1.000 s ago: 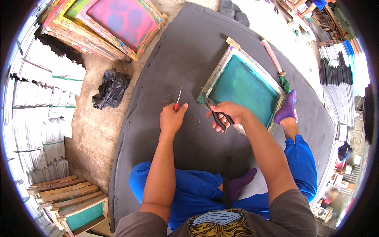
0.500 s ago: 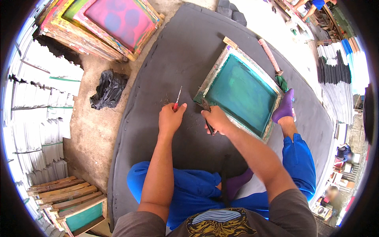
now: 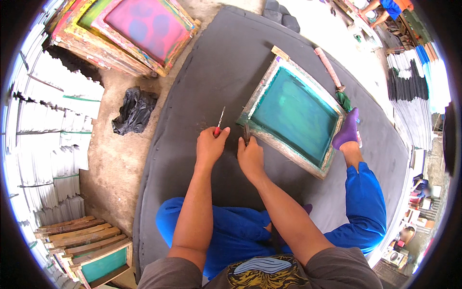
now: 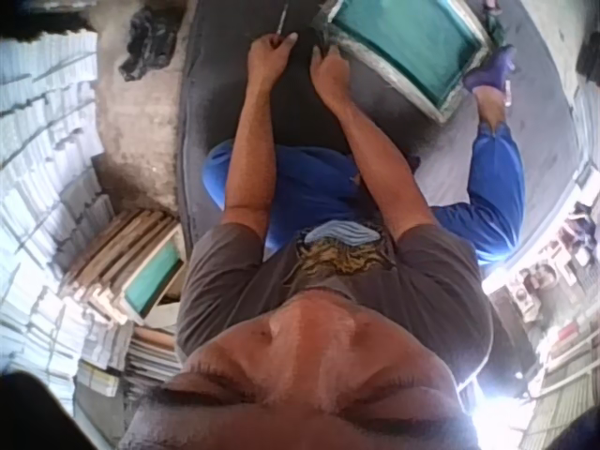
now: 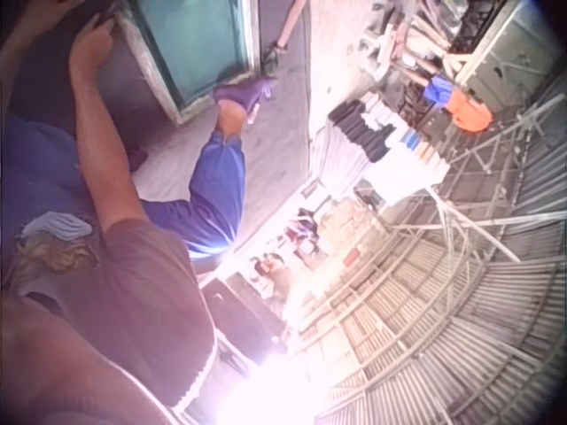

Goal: The person sits on the floor and uses pliers and a screwdriver to remove staples and debris from the edges of a green screen printing frame. They then apply a strip of tape along the frame's edge and press it down.

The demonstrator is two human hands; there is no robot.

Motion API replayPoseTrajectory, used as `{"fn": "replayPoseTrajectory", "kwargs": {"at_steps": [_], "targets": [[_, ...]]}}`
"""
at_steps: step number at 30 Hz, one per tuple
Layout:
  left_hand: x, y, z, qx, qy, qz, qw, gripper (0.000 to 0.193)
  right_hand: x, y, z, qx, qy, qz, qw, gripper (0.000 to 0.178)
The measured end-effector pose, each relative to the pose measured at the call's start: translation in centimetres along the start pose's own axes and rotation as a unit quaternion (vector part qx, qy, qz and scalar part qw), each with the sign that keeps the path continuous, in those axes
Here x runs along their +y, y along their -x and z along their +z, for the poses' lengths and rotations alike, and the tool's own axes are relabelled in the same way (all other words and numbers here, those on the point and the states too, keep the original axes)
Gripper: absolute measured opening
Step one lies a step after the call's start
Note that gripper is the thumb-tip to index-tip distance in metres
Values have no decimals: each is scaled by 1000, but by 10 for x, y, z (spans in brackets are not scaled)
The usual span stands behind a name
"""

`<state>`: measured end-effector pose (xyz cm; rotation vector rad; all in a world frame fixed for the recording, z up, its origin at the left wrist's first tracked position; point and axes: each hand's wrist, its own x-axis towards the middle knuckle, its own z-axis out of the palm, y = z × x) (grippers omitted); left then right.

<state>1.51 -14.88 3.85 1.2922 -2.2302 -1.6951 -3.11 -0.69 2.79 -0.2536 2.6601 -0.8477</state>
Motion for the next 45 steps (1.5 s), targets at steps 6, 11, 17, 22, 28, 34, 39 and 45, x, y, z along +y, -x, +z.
{"fn": "replayPoseTrajectory", "kwargs": {"at_steps": [6, 11, 17, 22, 28, 34, 39, 45], "targets": [[-4, -3, -5, -84, 126, -66, 986, 34, -5, 28, -5, -187, -108, -27, 976, 35], [-2, 0, -13, -79, 215, -96, 969, 25, -4, 20, -21, -380, -253, 32, 889, 37], [-12, -6, -7, 30, 116, -52, 991, 29, 3, 7, -32, -449, -423, 174, 768, 47], [-9, -4, -8, 43, -3, -26, 999, 32, 9, -4, -37, -399, -558, 209, 697, 49], [-10, -3, -9, 33, -53, -31, 998, 32, 11, -13, -32, -372, -610, 235, 660, 52], [-7, -1, -9, 35, -65, -30, 997, 33, 16, -20, -28, -365, -627, 236, 647, 50], [-3, 0, -8, 30, -59, -28, 997, 34, 21, -25, -16, -324, -596, 280, 679, 38], [-2, 0, -6, 28, -51, -28, 998, 36, -8, -17, -12, -196, -431, 260, 842, 26]]}}
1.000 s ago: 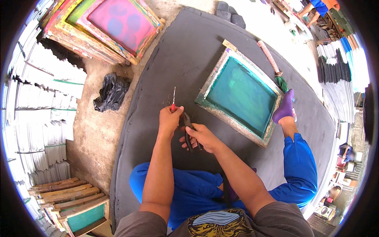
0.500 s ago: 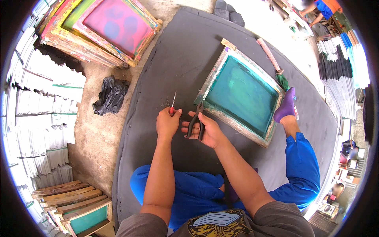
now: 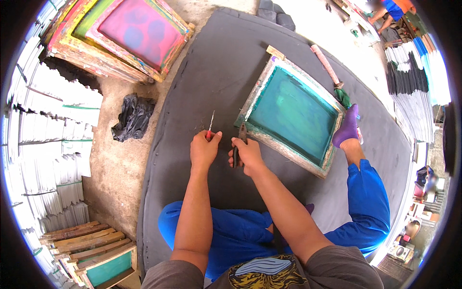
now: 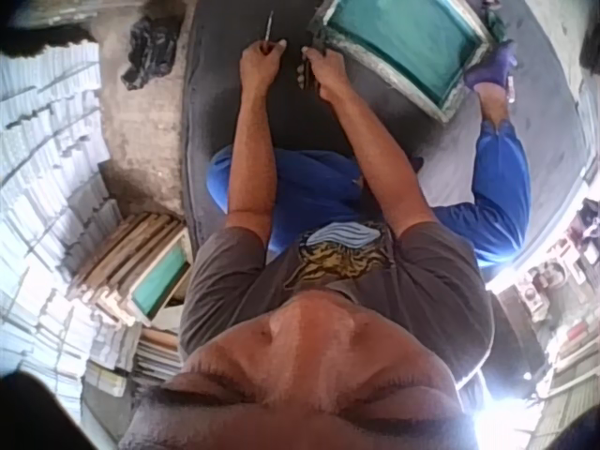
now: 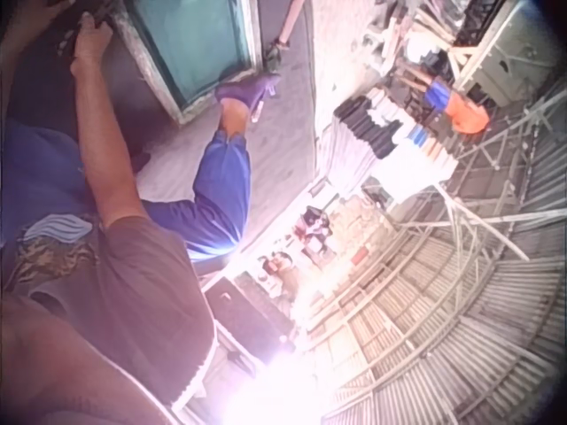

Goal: The person sits on the floor and uses pliers and a screwdriver to remove staples and debris from the edges of a green screen printing frame. They then apply a strip of tape along the frame's edge and press it down.

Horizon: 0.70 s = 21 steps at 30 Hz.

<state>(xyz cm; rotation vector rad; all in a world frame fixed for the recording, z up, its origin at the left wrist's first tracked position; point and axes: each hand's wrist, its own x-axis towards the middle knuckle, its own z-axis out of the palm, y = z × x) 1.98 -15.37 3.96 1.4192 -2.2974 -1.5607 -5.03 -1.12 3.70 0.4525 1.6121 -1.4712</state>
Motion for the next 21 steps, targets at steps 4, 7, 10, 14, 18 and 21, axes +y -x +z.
{"fn": "replayPoseTrajectory", "kwargs": {"at_steps": [4, 7, 10, 14, 18, 21], "targets": [[-1, -1, 0, -1, 4, 1, 1000, 36, 0, 6, 15, 75, 66, -58, 993, 26], [3, 1, 0, -4, 7, 11, 1000, 36, 11, -2, 15, 134, 158, -112, 972, 29], [3, -1, 1, -6, 19, 19, 1000, 36, 20, -9, 5, 199, 295, -195, 914, 31], [5, 2, 2, -15, 44, 19, 999, 38, 18, -2, -9, 207, 417, -330, 821, 35], [2, -1, 4, -42, 149, 17, 988, 41, -5, 26, -1, 103, 426, -318, 841, 35], [9, 1, -3, -115, 281, -66, 950, 39, -3, 33, 2, 25, 428, -301, 852, 35]]}}
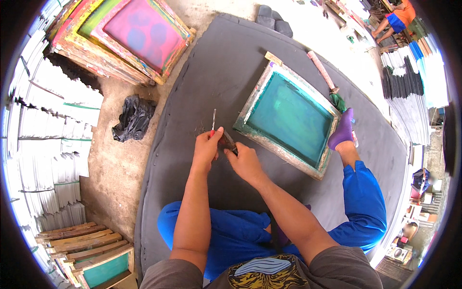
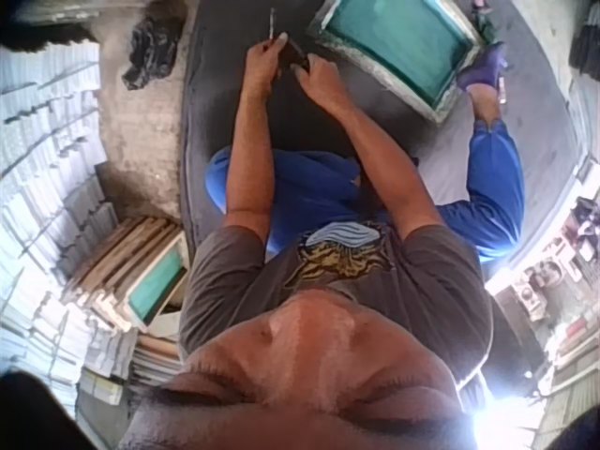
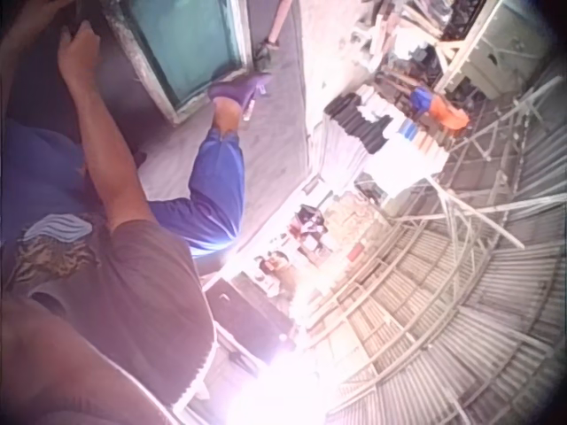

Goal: The person sits on the floor and uses pliers and a screwdriver to remove staples and debris from the edges of a green screen printing frame. They then apply a strip of tape along the frame's edge and press it down.

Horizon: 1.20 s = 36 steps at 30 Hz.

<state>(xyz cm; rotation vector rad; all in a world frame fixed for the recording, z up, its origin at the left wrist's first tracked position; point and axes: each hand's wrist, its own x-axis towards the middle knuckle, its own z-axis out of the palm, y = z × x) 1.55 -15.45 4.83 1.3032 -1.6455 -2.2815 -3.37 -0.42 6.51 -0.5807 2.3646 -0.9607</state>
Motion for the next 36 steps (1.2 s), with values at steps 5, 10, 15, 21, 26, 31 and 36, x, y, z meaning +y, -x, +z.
{"fn": "replayPoseTrajectory", "kwargs": {"at_steps": [5, 10, 15, 21, 26, 31, 36], "targets": [[-6, -4, -11, 1, 32, -8, 999, 28, -1, 4, 5, -127, -136, 109, 977, 36], [-7, -4, -15, -2, 13, -22, 1000, 24, 5, 5, 6, -199, -198, 119, 952, 31], [-12, -9, -14, 21, -32, 4, 999, 26, 25, 2, 15, -282, -257, 127, 915, 33], [-12, -7, -20, 101, -276, 69, 953, 32, 31, 15, 14, -214, -241, 112, 940, 35], [-1, 1, -14, 153, -368, 43, 916, 37, 43, 32, 6, -169, -231, 148, 947, 35], [-7, 4, -19, 160, -356, 103, 915, 34, 66, 58, -9, -60, -14, 97, 993, 33], [-26, 23, -11, 89, -344, 186, 916, 25, 90, 107, -29, 56, 170, 61, 982, 41]]}}
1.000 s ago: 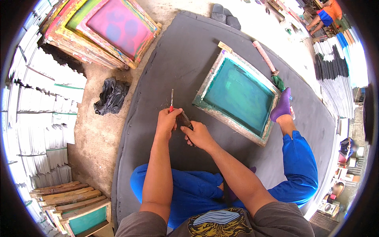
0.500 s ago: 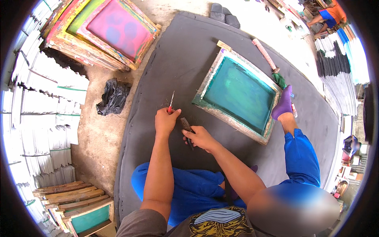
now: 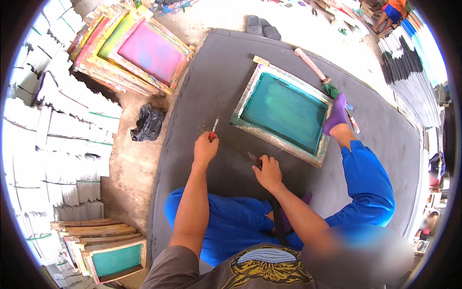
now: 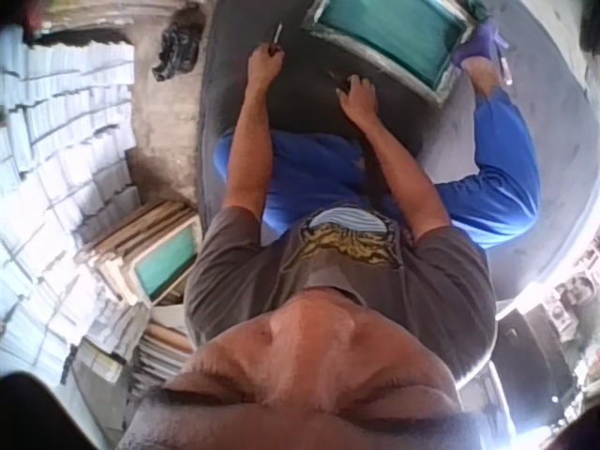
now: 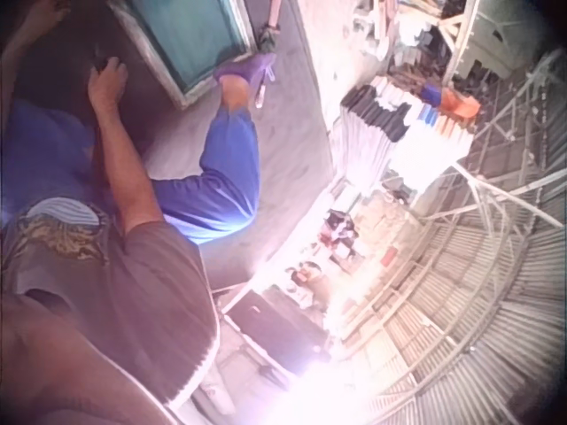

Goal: The person sits on the floor and uses pliers and a screwdriver to remove staples and debris from the edges of a green screen printing frame. They then apply a strip of tape along the frame's edge and press it down.

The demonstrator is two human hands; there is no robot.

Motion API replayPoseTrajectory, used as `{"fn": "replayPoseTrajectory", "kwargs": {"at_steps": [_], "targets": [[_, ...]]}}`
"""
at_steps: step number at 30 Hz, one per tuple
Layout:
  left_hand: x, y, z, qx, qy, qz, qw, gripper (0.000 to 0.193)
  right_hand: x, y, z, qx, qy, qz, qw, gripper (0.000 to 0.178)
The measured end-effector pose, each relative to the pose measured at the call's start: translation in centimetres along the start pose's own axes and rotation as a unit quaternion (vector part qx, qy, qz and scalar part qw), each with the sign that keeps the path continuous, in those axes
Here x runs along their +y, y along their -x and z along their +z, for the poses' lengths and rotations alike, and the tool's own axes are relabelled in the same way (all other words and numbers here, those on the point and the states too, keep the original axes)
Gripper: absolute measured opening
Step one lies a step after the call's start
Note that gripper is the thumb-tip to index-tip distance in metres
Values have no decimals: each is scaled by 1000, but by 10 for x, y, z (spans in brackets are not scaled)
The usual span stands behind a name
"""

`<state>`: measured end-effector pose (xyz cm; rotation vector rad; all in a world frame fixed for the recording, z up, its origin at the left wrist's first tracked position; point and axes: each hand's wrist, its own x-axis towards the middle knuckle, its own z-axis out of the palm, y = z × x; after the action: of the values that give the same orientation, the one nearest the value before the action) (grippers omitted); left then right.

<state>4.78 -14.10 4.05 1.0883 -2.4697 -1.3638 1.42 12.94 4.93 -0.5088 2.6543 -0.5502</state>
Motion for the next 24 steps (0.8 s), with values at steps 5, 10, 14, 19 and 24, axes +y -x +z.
{"fn": "replayPoseTrajectory", "kwargs": {"at_steps": [5, 10, 14, 19, 24], "targets": [[-10, 40, 4, -93, -73, 7, 993, 22, 45, 17, -1, 59, 75, 50, 994, 44], [-15, 81, -3, -172, -246, 5, 954, 27, 65, 16, -1, 133, 112, -4, 985, 38], [4, 100, -14, -188, -381, 33, 905, 30, 34, 6, 8, 109, 73, -135, 982, 63], [-25, 113, -10, -153, -372, 37, 915, 33, -14, -6, 32, 14, 56, -116, 992, 88], [-26, 117, -6, -127, -315, 36, 940, 37, -13, -28, 68, 37, 79, -48, 995, 88]]}}
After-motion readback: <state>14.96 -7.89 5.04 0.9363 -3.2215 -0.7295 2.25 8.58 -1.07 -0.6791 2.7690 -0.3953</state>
